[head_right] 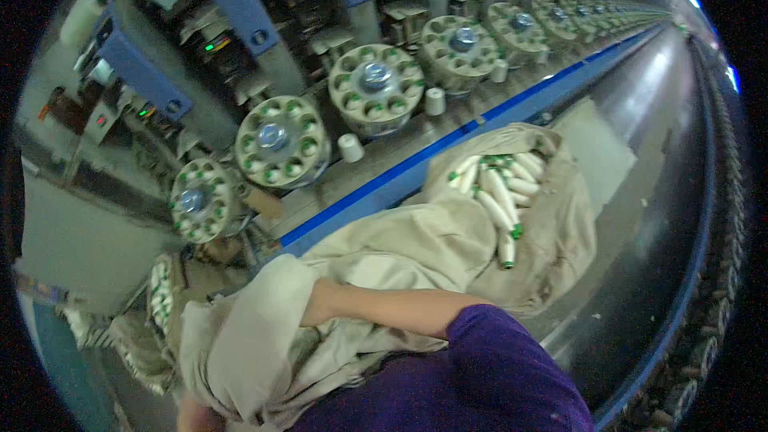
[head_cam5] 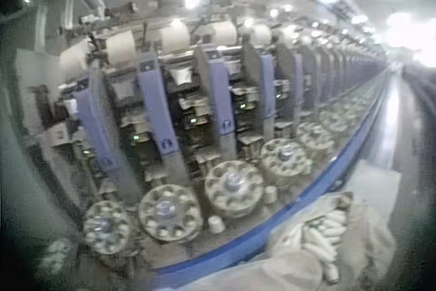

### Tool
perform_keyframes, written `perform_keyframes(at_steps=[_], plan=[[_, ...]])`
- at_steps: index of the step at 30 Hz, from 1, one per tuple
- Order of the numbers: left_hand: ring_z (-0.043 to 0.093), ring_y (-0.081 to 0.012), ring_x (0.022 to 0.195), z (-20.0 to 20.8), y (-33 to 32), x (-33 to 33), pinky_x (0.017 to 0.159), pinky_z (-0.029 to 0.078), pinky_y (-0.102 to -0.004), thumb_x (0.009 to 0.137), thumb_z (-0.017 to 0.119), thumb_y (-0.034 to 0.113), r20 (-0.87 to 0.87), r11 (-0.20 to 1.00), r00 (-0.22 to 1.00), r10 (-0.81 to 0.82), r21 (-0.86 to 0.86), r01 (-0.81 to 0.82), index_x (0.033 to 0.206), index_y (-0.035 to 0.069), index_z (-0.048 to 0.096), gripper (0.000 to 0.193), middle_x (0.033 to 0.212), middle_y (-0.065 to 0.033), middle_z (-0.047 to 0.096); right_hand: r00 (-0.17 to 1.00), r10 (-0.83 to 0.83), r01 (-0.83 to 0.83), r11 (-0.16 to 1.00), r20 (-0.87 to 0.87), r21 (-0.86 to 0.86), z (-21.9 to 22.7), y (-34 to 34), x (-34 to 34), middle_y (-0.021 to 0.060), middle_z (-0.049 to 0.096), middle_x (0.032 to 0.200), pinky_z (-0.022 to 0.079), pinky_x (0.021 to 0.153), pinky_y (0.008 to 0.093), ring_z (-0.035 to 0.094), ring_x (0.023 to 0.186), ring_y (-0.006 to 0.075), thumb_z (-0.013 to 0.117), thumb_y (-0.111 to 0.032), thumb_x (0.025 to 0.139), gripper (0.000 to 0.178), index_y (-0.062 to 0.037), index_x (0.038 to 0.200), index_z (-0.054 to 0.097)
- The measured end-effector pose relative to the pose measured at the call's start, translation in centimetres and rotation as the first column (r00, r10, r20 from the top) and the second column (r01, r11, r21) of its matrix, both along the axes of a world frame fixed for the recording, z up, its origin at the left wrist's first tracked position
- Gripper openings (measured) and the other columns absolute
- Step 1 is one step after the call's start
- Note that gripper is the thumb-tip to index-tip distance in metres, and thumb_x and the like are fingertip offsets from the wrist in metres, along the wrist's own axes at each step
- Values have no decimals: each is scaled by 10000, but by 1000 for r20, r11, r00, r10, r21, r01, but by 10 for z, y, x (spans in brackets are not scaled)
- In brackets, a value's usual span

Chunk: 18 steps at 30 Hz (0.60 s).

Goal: The person repeatedly takes white thread spools from a cloth bag and places them into empty slots on rotating circular holders attached to a textile machine. The person moves along the machine row, refilling multiple holders and occasionally adjusting the bag.

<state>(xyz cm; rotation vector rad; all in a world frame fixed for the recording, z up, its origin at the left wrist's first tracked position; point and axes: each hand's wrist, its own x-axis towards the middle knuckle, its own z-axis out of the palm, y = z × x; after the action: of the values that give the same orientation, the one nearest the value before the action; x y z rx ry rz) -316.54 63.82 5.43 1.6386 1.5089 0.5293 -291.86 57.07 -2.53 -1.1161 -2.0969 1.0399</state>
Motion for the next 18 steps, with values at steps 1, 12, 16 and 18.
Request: perform_keyframes(at_steps=[1,12,16,18], plan=[[620,-229,794,5,5,0,670,474,-334,793,567,370,-36,1000,999,-25,-15,25,1136,5,536,502,1006,-183,621,995,-62,63,998,-74,11,-6,-5,3,169,553,1129,396,938,362,518,1048,299,635,-294,700,503,-44,1126,541],[611,-227,659,150,54,-8,551,466,-334,785,555,312,-784,991,608,-126,-132,34,997,-47,585,419,864,-200,630,841,-535,540,838,81,-76,44,-24,100,139,631,854,488,782,381,609,809,285,606,-254,742,265,-32,884,622],[570,-230,554,147,42,7,491,442,-323,783,485,195,-551,999,835,-10,25,28,871,-81,573,303,644,-169,564,869,-320,430,865,378,-257,73,-21,64,156,615,641,512,678,403,619,642,317,602,-254,743,245,-12,752,643],[604,-314,714,104,38,29,638,479,-390,788,426,116,-512,946,848,-139,184,267,900,-65,585,265,756,-234,600,849,275,-185,955,451,-234,78,-34,37,188,629,820,499,679,428,627,762,325,526,-138,762,206,-18,910,605]])
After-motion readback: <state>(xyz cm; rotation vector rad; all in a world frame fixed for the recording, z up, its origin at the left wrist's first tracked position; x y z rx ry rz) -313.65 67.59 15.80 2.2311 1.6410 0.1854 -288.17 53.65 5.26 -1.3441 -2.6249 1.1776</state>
